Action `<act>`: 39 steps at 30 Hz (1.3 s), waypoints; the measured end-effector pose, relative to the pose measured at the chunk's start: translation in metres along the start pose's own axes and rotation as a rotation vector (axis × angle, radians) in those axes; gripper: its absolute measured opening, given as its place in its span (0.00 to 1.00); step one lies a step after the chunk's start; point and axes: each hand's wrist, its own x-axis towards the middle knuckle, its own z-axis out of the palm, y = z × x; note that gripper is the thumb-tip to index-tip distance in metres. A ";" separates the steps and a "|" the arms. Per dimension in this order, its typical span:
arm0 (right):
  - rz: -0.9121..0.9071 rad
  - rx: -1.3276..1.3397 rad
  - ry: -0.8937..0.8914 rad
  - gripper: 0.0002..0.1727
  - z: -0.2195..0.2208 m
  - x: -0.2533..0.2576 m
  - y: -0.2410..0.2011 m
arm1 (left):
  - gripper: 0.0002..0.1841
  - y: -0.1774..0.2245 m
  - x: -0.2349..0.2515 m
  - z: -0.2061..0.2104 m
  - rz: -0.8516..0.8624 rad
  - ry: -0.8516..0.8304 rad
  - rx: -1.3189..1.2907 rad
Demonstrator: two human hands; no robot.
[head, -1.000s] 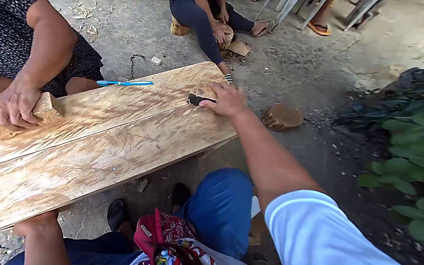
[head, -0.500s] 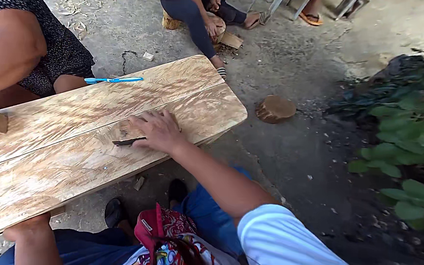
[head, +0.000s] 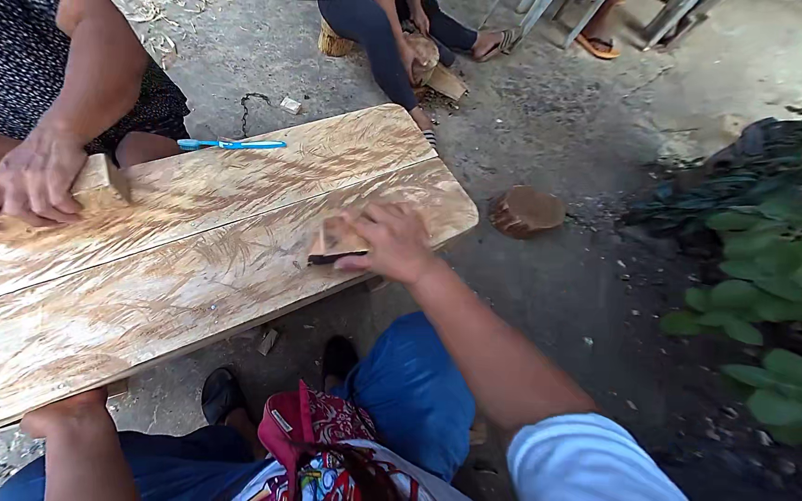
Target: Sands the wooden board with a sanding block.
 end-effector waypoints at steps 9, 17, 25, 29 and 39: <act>-0.157 0.088 -0.107 0.41 0.003 0.009 -0.060 | 0.34 0.002 0.003 -0.002 -0.011 -0.014 0.015; 0.509 -0.118 -0.133 0.50 -0.051 -0.027 0.170 | 0.28 0.007 -0.010 -0.003 0.066 -0.038 0.085; 0.009 0.051 -0.052 0.46 0.011 0.044 -0.016 | 0.26 0.007 -0.012 -0.004 0.073 -0.058 0.081; -0.217 0.147 -0.265 0.41 0.020 0.083 -0.120 | 0.27 0.008 -0.002 -0.013 0.036 -0.080 0.091; 0.378 -0.049 -0.151 0.47 -0.035 0.033 0.131 | 0.28 0.010 -0.014 -0.010 0.035 -0.138 0.091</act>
